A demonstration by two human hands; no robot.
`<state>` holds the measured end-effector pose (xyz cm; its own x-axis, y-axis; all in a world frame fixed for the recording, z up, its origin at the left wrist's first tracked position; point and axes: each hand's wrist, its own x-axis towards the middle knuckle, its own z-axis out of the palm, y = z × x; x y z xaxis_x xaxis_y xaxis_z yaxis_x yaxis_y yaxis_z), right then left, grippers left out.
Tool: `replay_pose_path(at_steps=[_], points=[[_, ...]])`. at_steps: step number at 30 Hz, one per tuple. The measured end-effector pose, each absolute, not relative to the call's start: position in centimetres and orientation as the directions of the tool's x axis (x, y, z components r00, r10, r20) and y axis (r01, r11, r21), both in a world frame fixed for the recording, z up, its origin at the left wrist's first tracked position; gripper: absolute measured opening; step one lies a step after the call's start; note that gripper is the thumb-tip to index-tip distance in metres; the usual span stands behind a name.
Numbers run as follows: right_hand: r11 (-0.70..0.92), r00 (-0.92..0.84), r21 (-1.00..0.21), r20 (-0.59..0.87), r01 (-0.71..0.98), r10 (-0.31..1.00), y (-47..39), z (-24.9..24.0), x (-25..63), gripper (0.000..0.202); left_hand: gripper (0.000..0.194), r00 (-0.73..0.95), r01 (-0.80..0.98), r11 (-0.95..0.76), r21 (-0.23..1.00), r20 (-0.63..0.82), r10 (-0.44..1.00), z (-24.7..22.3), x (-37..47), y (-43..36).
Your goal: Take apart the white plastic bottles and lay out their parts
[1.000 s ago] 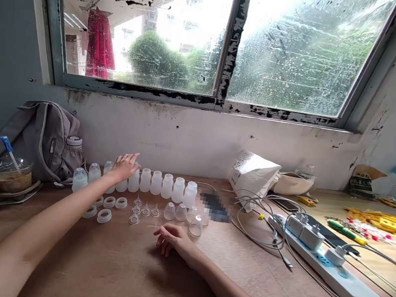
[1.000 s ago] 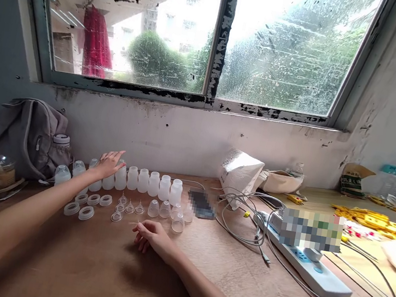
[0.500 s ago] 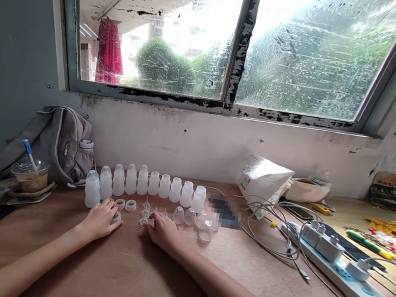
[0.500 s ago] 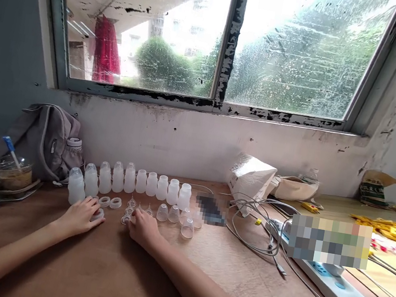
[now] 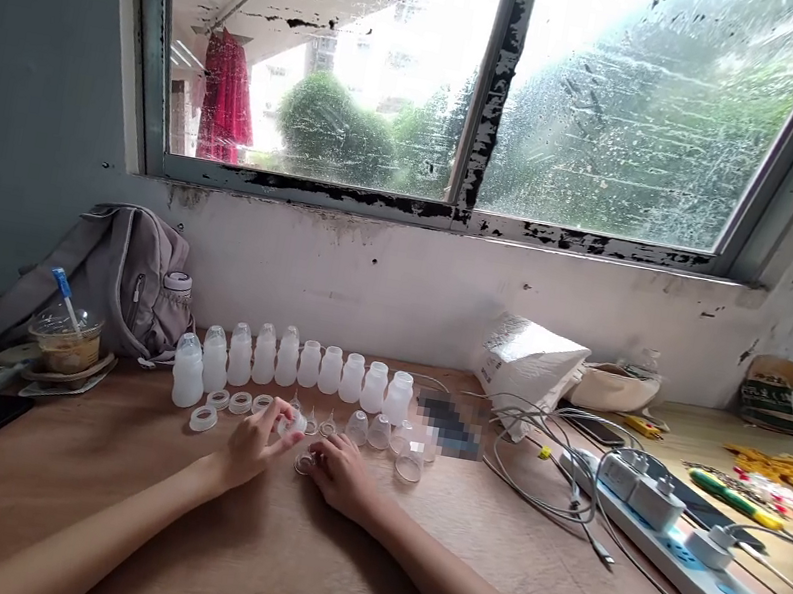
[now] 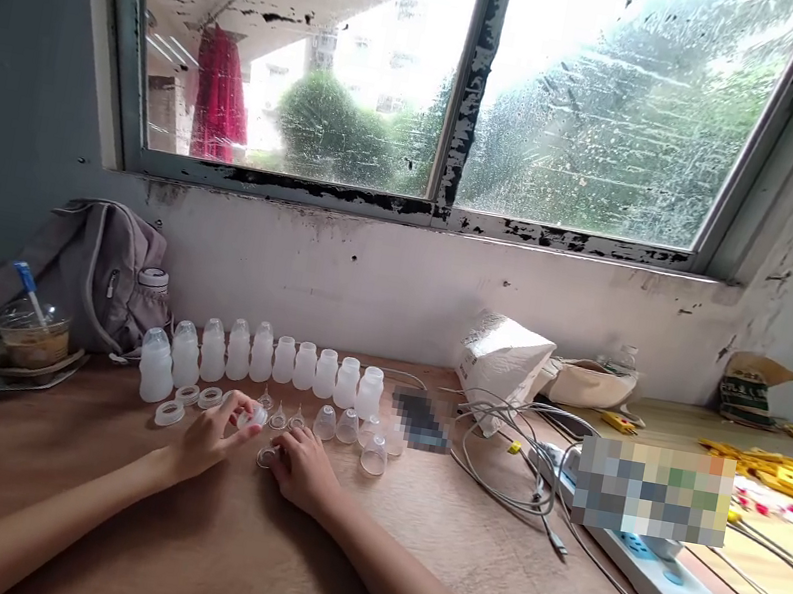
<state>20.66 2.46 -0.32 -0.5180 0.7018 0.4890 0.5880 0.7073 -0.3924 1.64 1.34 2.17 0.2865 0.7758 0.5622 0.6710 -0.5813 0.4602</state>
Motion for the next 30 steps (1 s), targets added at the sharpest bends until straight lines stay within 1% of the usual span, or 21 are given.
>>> replay_pose_path(at_steps=[2, 5, 8, 13, 20, 23, 26, 28, 30], points=[[0.682, -0.469, -0.46, 0.5, 0.569, 0.728, 2.7, -0.3, 21.0, 0.014, 0.026, 0.302, 0.661, -0.604, 0.445, 0.579, 0.757, 1.8, 2.8, 1.6], [0.599, -0.333, -0.571, 0.507, 0.561, 0.795, 3.2, -0.3, 21.2, 0.018, 0.031, 0.358, 0.673, -0.628, 0.39, 0.571, 0.739, 1.1, 3.8, 2.1], [0.552, -0.267, -0.614, 0.497, 0.565, 0.826, 3.6, -0.5, 21.1, 0.018, 0.034, 0.417, 0.712, -0.625, 0.32, 0.524, 0.743, 0.5, 4.0, 2.2], [0.588, -0.295, -0.56, 0.529, 0.583, 0.796, 3.7, -1.1, 20.9, 0.019, 0.035, 0.471, 0.751, -0.624, 0.217, 0.487, 0.736, 0.0, 3.9, 2.1], [0.607, -0.326, -0.527, 0.532, 0.594, 0.781, 3.8, -1.5, 20.8, 0.018, 0.037, 0.483, 0.762, -0.625, 0.171, 0.493, 0.723, 0.0, 3.9, 1.9], [0.608, -0.328, -0.522, 0.533, 0.598, 0.78, 3.8, -1.5, 20.8, 0.018, 0.034, 0.487, 0.74, -0.647, 0.184, 0.517, 0.704, 0.1, 3.8, 1.7], [0.609, -0.327, -0.522, 0.536, 0.597, 0.779, 3.8, -1.5, 20.7, 0.02, 0.028, 0.47, 0.712, -0.668, 0.216, 0.559, 0.683, 0.3, 3.8, 1.6], [0.616, -0.332, -0.517, 0.541, 0.594, 0.773, 3.8, -1.5, 20.8, 0.024, 0.022, 0.465, 0.694, -0.679, 0.241, 0.57, 0.677, 0.4, 3.8, 1.6], [0.651, -0.356, -0.501, 0.563, 0.571, 0.746, 3.6, -1.4, 20.9, 0.03, 0.02, 0.437, 0.688, -0.664, 0.294, 0.562, 0.702, 0.6, 3.7, 1.6]])
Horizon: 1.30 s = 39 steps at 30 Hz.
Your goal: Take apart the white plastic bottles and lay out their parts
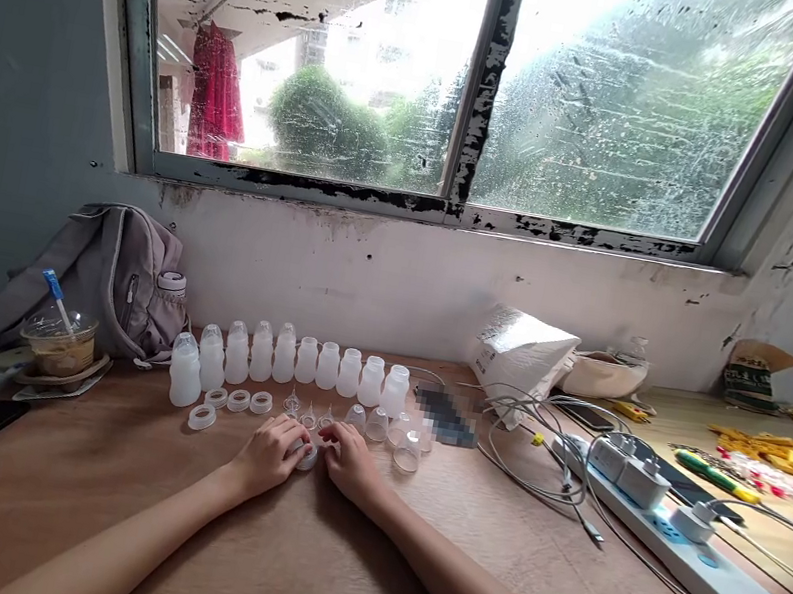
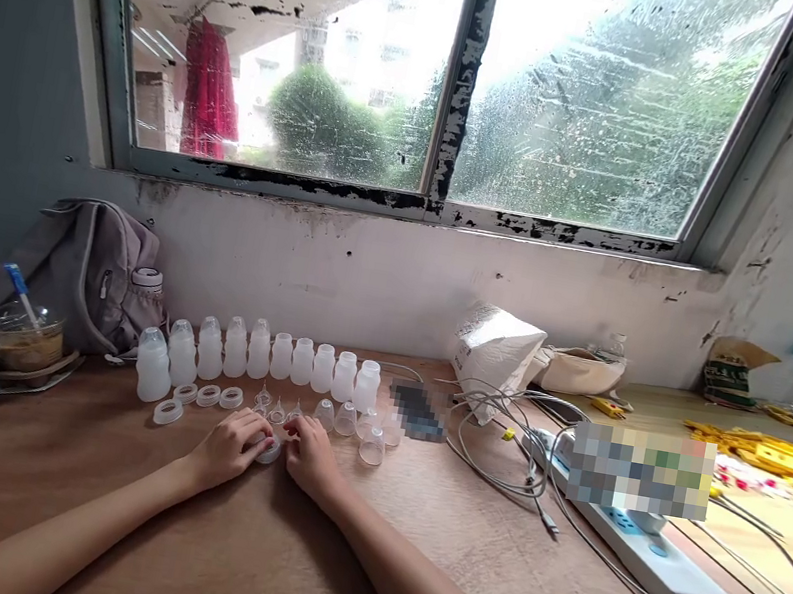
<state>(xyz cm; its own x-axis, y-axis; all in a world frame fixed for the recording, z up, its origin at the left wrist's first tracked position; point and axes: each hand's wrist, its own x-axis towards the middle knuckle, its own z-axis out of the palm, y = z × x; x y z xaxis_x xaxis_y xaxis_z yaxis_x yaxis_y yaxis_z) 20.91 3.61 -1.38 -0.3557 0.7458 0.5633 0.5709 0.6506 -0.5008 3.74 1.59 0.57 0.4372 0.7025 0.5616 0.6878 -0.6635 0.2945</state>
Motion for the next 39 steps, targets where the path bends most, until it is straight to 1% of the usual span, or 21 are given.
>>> replay_pose_path(at_steps=[1, 3, 5, 6, 8, 10, 13, 15, 17, 21, 25, 28, 32, 39], points=[[0.68, -0.375, -0.487, 0.583, 0.549, 0.72, 3.4, -1.3, 21.0, 0.034, 0.021, 0.403, 0.683, -0.642, 0.348, 0.553, 0.729, 0.6, 3.7, 1.6], [0.746, -0.429, -0.441, 0.623, 0.499, 0.655, 2.8, -1.0, 21.0, 0.039, 0.021, 0.309, 0.632, -0.585, 0.508, 0.528, 0.791, 0.8, 3.8, 1.5], [0.791, -0.476, -0.383, 0.644, 0.476, 0.599, 2.2, -0.8, 20.9, 0.037, 0.022, 0.231, 0.523, -0.523, 0.673, 0.479, 0.847, 0.8, 4.0, 1.3], [0.8, -0.486, -0.36, 0.65, 0.481, 0.584, 1.9, -0.8, 20.8, 0.034, 0.022, 0.213, 0.462, -0.494, 0.736, 0.449, 0.868, 0.8, 4.1, 1.1], [0.799, -0.481, -0.329, 0.662, 0.503, 0.575, 1.7, -0.9, 20.6, 0.024, 0.025, 0.212, 0.357, -0.438, 0.825, 0.385, 0.898, 0.7, 4.4, 0.8], [0.794, -0.463, -0.321, 0.675, 0.517, 0.575, 1.7, -1.1, 20.5, 0.017, 0.027, 0.22, 0.27, -0.38, 0.885, 0.328, 0.919, 0.4, 4.8, 0.5], [0.762, -0.406, -0.356, 0.683, 0.541, 0.607, 2.1, -1.4, 20.5, 0.011, 0.03, 0.16, 0.176, -0.287, 0.942, 0.26, 0.952, 0.1, 5.2, 0.3], [0.716, -0.331, -0.416, 0.68, 0.561, 0.654, 2.3, -1.4, 20.5, 0.011, 0.032, 0.124, 0.158, -0.266, 0.951, 0.248, 0.961, 0.2, 5.3, 0.2], [0.677, -0.279, -0.474, 0.662, 0.563, 0.695, 2.5, -1.2, 20.6, 0.011, 0.028, 0.146, 0.181, -0.304, 0.935, 0.28, 0.949, 0.4, 5.3, -0.1], [0.637, -0.248, -0.541, 0.622, 0.549, 0.743, 2.5, -0.9, 20.7, 0.008, 0.022, 0.229, 0.237, -0.398, 0.886, 0.347, 0.91, 0.8, 5.1, -0.4], [0.601, -0.217, -0.59, 0.593, 0.539, 0.776, 2.5, -0.7, 20.5, 0.01, 0.018, 0.264, 0.263, -0.417, 0.87, 0.351, 0.899, 0.7, 5.1, -0.4], [0.594, -0.214, -0.633, 0.574, 0.496, 0.79, 2.5, -0.5, 20.3, 0.013, 0.018, 0.267, 0.286, -0.416, 0.863, 0.345, 0.9, 0.6, 5.1, -0.4], [0.591, -0.217, -0.666, 0.56, 0.456, 0.799, 2.3, -0.2, 20.1, 0.014, 0.014, 0.265, 0.351, -0.438, 0.827, 0.361, 0.894, 0.8, 5.2, -0.6], [0.559, -0.229, -0.674, 0.52, 0.482, 0.823, 2.4, -0.2, 20.2, 0.013, 0.008, 0.306, 0.411, -0.492, 0.767, 0.393, 0.867, 1.2, 5.4, -1.2]])
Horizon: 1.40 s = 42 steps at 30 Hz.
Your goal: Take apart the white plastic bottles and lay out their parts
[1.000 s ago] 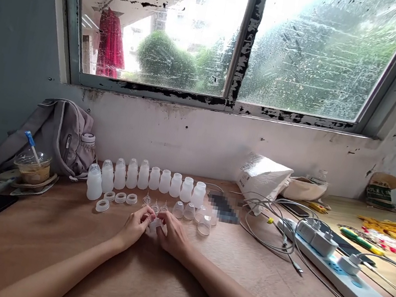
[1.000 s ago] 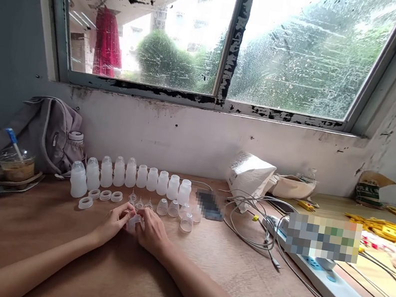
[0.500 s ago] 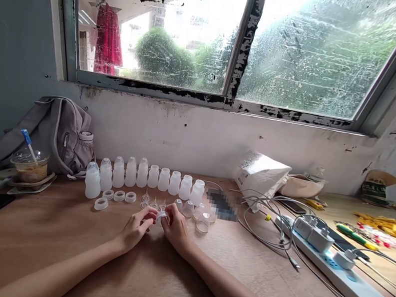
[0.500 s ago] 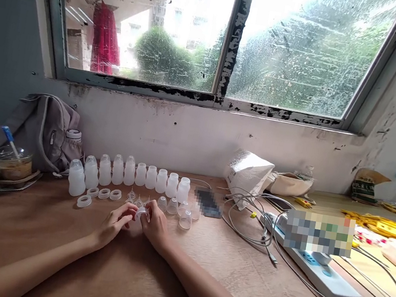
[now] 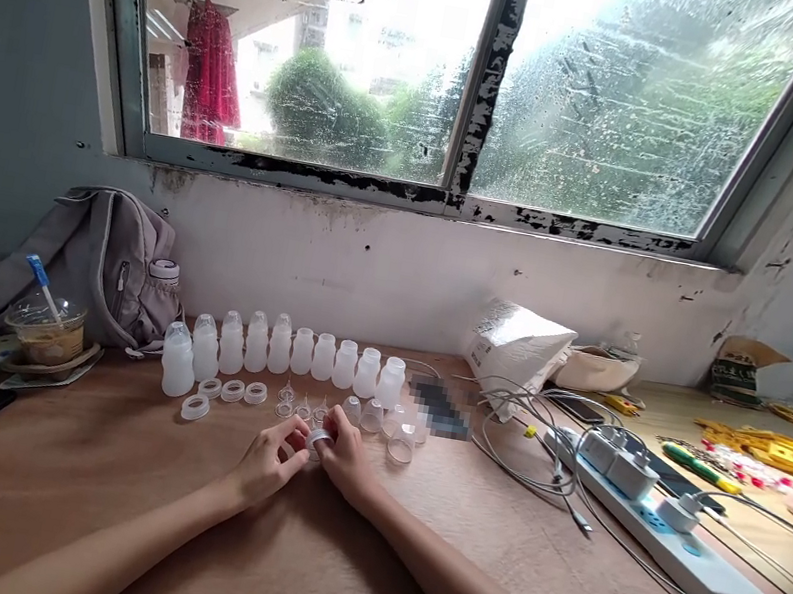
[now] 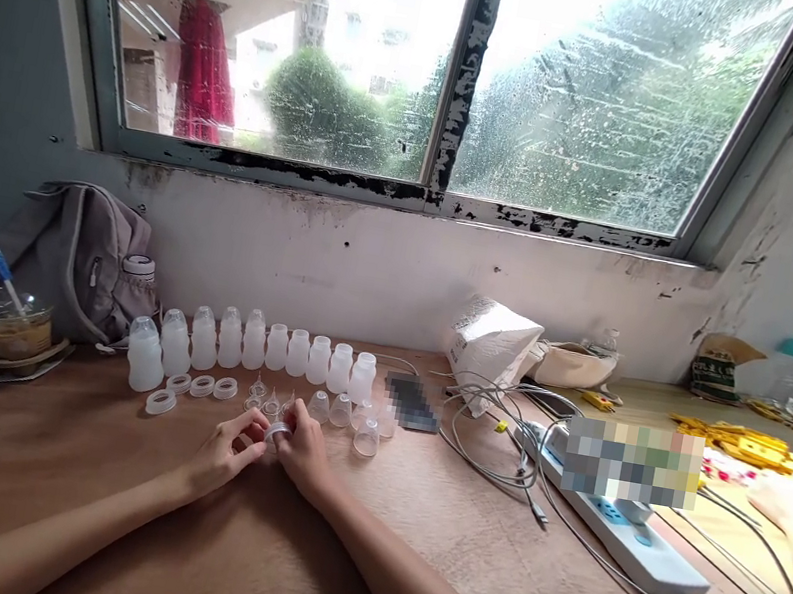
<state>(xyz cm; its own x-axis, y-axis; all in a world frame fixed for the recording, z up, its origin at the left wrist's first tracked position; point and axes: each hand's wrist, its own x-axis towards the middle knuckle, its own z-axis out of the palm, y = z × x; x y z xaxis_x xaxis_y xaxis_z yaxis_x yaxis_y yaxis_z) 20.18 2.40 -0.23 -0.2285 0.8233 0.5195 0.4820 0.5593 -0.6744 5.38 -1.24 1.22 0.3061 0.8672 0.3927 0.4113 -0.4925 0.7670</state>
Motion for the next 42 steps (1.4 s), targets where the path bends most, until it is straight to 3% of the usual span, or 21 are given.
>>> replay_pose_path(at_steps=[8, 12, 16, 19, 27, 33, 36, 42], points=[[0.527, -0.155, -0.732, 0.515, 0.432, 0.843, 2.6, -0.2, 20.4, 0.028, 0.023, 0.28, 0.553, -0.518, 0.653, 0.44, 0.854, 3.3, 4.4, 1.4], [0.478, -0.134, -0.768, 0.469, 0.427, 0.873, 2.6, -0.2, 20.7, 0.031, 0.032, 0.133, 0.835, -0.336, 0.437, 0.431, 0.892, 4.9, 3.8, 7.1], [0.465, -0.162, -0.777, 0.44, 0.424, 0.883, 2.5, -0.3, 20.8, 0.028, 0.045, 0.082, 0.888, -0.261, 0.378, 0.43, 0.899, 5.8, 3.9, 12.1], [0.465, -0.165, -0.776, 0.439, 0.427, 0.883, 2.5, -0.3, 20.9, 0.027, 0.042, 0.081, 0.912, -0.25, 0.326, 0.453, 0.888, 5.8, 4.3, 13.8], [0.479, -0.185, -0.767, 0.444, 0.427, 0.877, 2.3, -0.2, 21.0, 0.028, 0.011, 0.183, 0.917, -0.358, 0.174, 0.614, 0.768, 5.0, 4.9, 11.7], [0.477, -0.189, -0.783, 0.439, 0.4, 0.879, 2.5, -0.3, 20.9, 0.027, 0.017, 0.223, 0.793, -0.575, 0.202, 0.782, 0.582, 5.4, 3.8, 7.2], [0.449, -0.158, -0.802, 0.423, 0.394, 0.892, 2.5, -0.3, 20.9, 0.025, 0.019, 0.212, 0.716, -0.645, 0.266, 0.797, 0.565, 5.2, 3.4, 4.4], [0.406, -0.15, -0.865, 0.378, 0.296, 0.914, 2.2, 0.1, 20.8, 0.024, 0.019, 0.261, 0.68, -0.689, 0.25, 0.796, 0.546, 2.8, 3.4, 0.8]])
